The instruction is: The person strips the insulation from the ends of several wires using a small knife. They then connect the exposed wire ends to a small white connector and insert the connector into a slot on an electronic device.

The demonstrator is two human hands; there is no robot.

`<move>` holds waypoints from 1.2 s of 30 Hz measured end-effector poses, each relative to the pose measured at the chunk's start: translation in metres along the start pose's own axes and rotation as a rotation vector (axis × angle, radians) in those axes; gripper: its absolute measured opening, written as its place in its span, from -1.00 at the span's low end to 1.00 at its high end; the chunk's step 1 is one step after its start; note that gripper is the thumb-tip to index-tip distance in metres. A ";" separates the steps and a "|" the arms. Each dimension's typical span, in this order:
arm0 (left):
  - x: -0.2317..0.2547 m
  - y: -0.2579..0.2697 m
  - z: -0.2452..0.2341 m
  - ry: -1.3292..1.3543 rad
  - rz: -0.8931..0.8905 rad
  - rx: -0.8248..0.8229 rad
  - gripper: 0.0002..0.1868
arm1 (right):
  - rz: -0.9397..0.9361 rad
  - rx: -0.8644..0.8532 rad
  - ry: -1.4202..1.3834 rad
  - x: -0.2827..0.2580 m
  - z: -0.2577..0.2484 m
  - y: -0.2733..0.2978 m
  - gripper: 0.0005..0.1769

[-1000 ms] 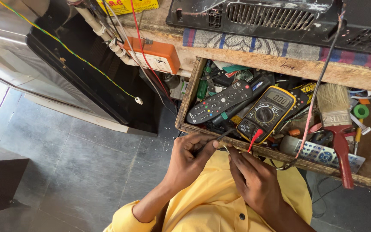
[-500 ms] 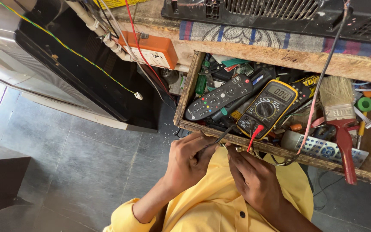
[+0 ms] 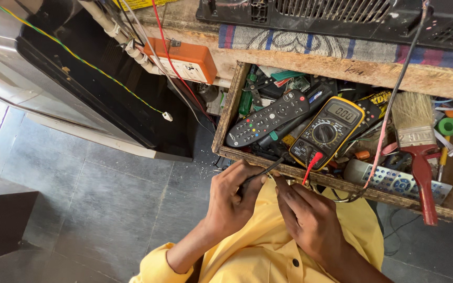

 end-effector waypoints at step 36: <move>-0.061 0.022 0.046 1.233 -0.734 -0.287 -0.72 | -0.033 -0.038 0.059 0.006 0.006 0.006 -0.46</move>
Point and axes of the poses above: each hand's wrist, its own y-axis away from the middle knuckle, its own z-axis out of the palm, x = y × z, the point moved 7 cm from there along -y, towards the middle knuckle, and after that the axes turned 1 degree about z, right-handed, at the moved point
